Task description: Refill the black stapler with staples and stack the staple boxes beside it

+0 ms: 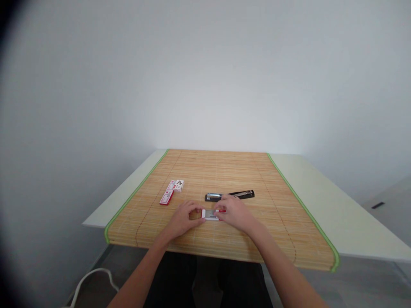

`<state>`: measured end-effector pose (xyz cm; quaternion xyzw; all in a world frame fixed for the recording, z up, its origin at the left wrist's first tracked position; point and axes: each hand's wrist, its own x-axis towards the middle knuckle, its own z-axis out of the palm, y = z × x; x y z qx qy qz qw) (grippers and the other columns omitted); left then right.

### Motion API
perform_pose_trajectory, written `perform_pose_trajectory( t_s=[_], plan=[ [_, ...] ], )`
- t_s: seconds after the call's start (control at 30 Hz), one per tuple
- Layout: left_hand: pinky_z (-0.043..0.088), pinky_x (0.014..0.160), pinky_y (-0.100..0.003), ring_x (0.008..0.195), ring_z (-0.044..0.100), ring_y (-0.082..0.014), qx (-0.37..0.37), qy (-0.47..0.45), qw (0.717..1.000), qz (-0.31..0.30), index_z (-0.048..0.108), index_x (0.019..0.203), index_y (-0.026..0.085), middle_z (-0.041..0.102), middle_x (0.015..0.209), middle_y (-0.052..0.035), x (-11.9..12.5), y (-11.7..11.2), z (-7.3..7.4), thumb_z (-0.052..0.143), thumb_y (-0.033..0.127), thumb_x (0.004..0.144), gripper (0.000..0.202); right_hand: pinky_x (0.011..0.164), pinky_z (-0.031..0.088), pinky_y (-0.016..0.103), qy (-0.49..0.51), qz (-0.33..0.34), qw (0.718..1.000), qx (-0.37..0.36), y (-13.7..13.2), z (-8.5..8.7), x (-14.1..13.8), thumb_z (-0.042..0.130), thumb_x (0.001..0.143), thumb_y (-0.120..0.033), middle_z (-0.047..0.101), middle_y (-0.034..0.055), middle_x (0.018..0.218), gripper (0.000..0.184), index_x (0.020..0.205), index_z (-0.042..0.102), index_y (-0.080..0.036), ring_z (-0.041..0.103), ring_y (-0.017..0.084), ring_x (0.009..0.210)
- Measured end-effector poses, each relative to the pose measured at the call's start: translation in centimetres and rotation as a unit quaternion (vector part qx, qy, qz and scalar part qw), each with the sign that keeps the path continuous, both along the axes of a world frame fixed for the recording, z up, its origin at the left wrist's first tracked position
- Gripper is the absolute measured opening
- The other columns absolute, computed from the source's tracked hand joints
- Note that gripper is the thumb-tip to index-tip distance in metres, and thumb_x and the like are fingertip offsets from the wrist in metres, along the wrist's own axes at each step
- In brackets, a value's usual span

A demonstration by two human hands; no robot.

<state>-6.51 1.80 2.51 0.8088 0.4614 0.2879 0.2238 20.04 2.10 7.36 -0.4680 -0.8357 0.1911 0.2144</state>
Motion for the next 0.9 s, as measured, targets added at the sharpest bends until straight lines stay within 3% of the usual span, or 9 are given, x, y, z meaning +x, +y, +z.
perform_pose_trajectory(
  t_s=[0.17, 0.43, 0.53, 0.73, 0.9],
  plan=[
    [0.044, 0.094, -0.037, 0.103, 0.06, -0.0246, -0.001, 0.003, 1.0, 0.002, 0.074, 0.113, 0.031, 0.067, 0.106, -0.0022, -0.1, 0.0, 0.0, 0.079, 0.045, 0.082, 0.035, 0.078, 0.045, 0.03, -0.12, 0.057, 0.991, 0.018, 1.9, 0.8, -2.9, 0.08, 0.074, -0.022, 0.074, 0.0026, 0.081, 0.011, 0.082, 0.082, -0.029, 0.068, 0.023, 0.082],
    [0.043, 0.094, -0.037, 0.102, 0.06, -0.0239, -0.002, -0.001, 1.0, 0.0, 0.073, 0.113, 0.031, 0.067, 0.104, -0.0019, -0.1, 0.0, 0.0, 0.079, 0.045, 0.082, 0.034, 0.067, 0.041, 0.027, -0.129, 0.09, 0.988, 0.005, 2.6, 0.9, -3.9, 0.078, 0.074, -0.024, 0.071, 0.0016, 0.069, 0.006, 0.069, 0.075, -0.026, 0.066, 0.02, 0.07],
    [0.043, 0.095, -0.037, 0.103, 0.06, -0.0241, -0.002, 0.003, 1.0, 0.003, 0.073, 0.114, 0.03, 0.067, 0.104, -0.0019, -0.1, 0.1, -0.1, 0.079, 0.045, 0.082, 0.035, 0.06, 0.04, 0.025, -0.051, 0.065, 0.995, -0.053, 2.6, 0.6, -3.0, 0.075, 0.077, -0.026, 0.071, -0.0007, 0.071, 0.003, 0.078, 0.075, -0.024, 0.063, 0.016, 0.063],
    [0.043, 0.095, -0.037, 0.103, 0.06, -0.0241, -0.001, 0.003, 1.0, 0.004, 0.073, 0.112, 0.03, 0.067, 0.103, -0.0015, -0.2, 0.2, -0.3, 0.08, 0.046, 0.081, 0.036, 0.057, 0.042, 0.025, 0.102, -0.007, 0.987, -0.122, 1.4, -0.8, 1.1, 0.071, 0.082, -0.036, 0.071, -0.0006, 0.074, 0.019, 0.093, 0.072, -0.021, 0.06, 0.015, 0.062],
    [0.043, 0.095, -0.036, 0.103, 0.06, -0.0234, 0.001, 0.002, 1.0, 0.003, 0.073, 0.112, 0.03, 0.067, 0.105, -0.0013, -0.2, 0.2, -0.3, 0.079, 0.046, 0.082, 0.034, 0.064, 0.046, 0.029, 0.103, -0.054, 0.99, -0.079, 0.0, -1.6, 3.9, 0.068, 0.085, -0.043, 0.07, 0.0014, 0.083, 0.022, 0.093, 0.072, -0.023, 0.059, 0.017, 0.071]
  ],
)
